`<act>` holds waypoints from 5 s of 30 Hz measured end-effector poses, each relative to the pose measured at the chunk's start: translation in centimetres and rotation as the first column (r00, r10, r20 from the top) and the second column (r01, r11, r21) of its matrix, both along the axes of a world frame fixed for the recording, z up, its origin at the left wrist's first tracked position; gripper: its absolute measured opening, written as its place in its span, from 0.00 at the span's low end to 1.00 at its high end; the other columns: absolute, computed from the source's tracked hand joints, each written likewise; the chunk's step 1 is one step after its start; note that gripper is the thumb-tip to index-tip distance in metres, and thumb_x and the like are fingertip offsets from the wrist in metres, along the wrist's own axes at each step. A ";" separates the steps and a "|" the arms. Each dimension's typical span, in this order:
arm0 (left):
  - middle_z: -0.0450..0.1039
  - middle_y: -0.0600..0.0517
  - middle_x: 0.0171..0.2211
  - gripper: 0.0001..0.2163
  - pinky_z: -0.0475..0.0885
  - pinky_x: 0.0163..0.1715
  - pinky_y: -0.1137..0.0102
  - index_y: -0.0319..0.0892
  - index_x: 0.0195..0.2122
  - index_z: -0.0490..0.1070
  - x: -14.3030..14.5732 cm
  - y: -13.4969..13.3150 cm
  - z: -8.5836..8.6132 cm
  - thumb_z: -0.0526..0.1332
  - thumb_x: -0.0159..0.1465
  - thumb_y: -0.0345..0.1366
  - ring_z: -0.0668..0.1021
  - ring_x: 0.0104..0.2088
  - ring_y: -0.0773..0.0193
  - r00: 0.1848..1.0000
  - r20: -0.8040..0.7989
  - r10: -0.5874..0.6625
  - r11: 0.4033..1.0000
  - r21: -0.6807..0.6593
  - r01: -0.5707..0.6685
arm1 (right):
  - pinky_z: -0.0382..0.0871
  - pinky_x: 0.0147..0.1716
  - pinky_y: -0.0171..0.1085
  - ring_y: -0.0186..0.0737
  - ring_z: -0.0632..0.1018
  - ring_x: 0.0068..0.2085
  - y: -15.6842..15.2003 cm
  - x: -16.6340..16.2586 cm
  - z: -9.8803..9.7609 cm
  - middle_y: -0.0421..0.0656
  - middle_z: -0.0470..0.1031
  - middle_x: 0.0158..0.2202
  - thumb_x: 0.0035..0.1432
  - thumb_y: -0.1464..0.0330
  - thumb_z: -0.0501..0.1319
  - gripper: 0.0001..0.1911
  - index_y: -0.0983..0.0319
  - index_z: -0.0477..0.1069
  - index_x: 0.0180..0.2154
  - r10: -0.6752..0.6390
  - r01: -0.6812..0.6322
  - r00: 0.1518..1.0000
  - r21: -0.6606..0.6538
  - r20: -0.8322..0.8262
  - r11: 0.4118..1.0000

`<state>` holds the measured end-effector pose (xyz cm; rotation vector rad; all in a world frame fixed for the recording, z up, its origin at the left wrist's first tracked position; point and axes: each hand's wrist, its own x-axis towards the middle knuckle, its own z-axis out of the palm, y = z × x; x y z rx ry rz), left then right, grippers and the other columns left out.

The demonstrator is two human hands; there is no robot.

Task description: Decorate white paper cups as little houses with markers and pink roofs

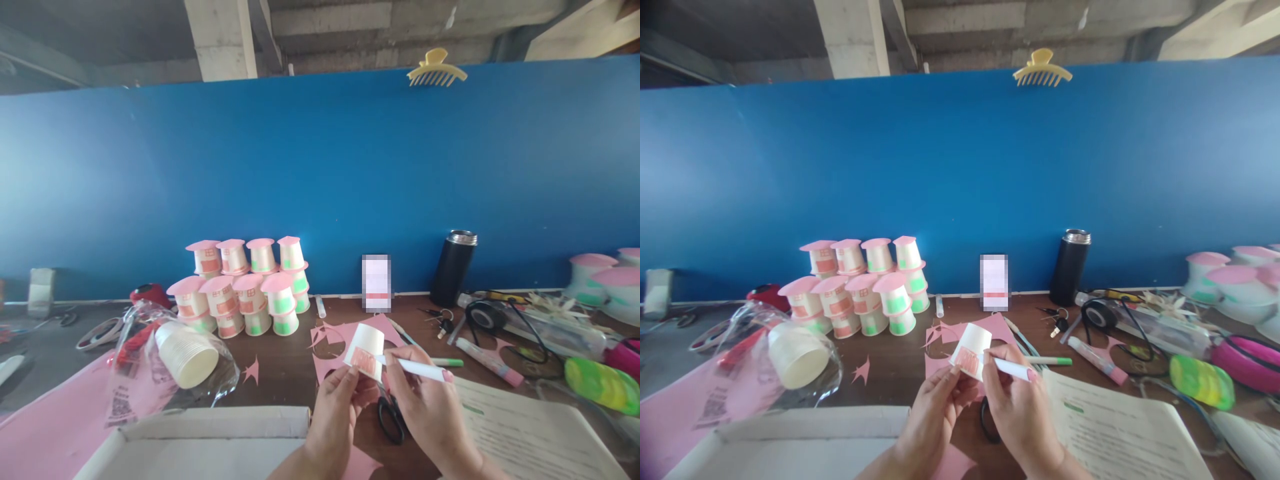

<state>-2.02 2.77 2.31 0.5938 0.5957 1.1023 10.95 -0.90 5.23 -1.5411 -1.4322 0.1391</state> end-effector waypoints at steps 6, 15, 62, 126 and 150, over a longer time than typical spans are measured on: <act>0.76 0.46 0.27 0.17 0.71 0.36 0.69 0.35 0.30 0.79 -0.1 -0.1 -0.2 0.72 0.50 0.46 0.77 0.32 0.62 0.996 -0.082 -0.023 0.999 0.033 0.026 | 0.67 0.20 0.32 0.39 0.78 0.24 0.0 -0.1 0.0 0.39 0.76 0.23 0.64 0.58 0.53 0.13 0.58 0.69 0.33 0.005 -0.005 1.000 0.016 -0.015 1.000; 0.78 0.45 0.29 0.17 0.69 0.36 0.70 0.37 0.33 0.79 -0.3 -0.1 -0.1 0.66 0.57 0.48 0.77 0.33 0.61 0.974 -0.207 -0.091 0.982 0.141 0.122 | 0.68 0.22 0.32 0.40 0.78 0.25 0.0 -0.1 -0.3 0.39 0.76 0.24 0.64 0.58 0.54 0.12 0.58 0.70 0.34 -0.024 0.024 1.000 0.001 0.010 1.000; 0.75 0.47 0.28 0.15 0.70 0.37 0.69 0.36 0.29 0.77 -0.2 0.1 -0.5 0.67 0.56 0.46 0.76 0.31 0.62 0.987 -0.150 -0.059 0.989 0.127 0.079 | 0.68 0.26 0.33 0.38 0.78 0.28 -0.4 -0.6 0.4 0.39 0.76 0.27 0.65 0.61 0.53 0.12 0.58 0.69 0.31 0.112 -0.119 0.988 0.061 0.105 0.991; 0.77 0.47 0.28 0.14 0.71 0.35 0.70 0.35 0.30 0.77 -0.2 0.1 -0.3 0.73 0.50 0.40 0.77 0.31 0.64 0.998 0.067 0.007 0.998 -0.055 -0.003 | 0.65 0.18 0.33 0.38 0.74 0.17 -0.1 -0.2 0.3 0.38 0.74 0.18 0.64 0.57 0.52 0.15 0.58 0.69 0.29 -0.050 0.043 0.993 0.067 0.104 0.997; 0.79 0.45 0.30 0.12 0.73 0.37 0.70 0.34 0.33 0.78 -0.1 0.2 -0.4 0.72 0.53 0.38 0.78 0.32 0.64 0.993 0.118 -0.032 0.999 -0.039 0.037 | 0.65 0.25 0.36 0.41 0.76 0.25 -0.1 -0.2 0.2 0.39 0.75 0.23 0.64 0.58 0.52 0.14 0.58 0.68 0.29 -0.016 0.018 0.996 -0.018 0.091 1.000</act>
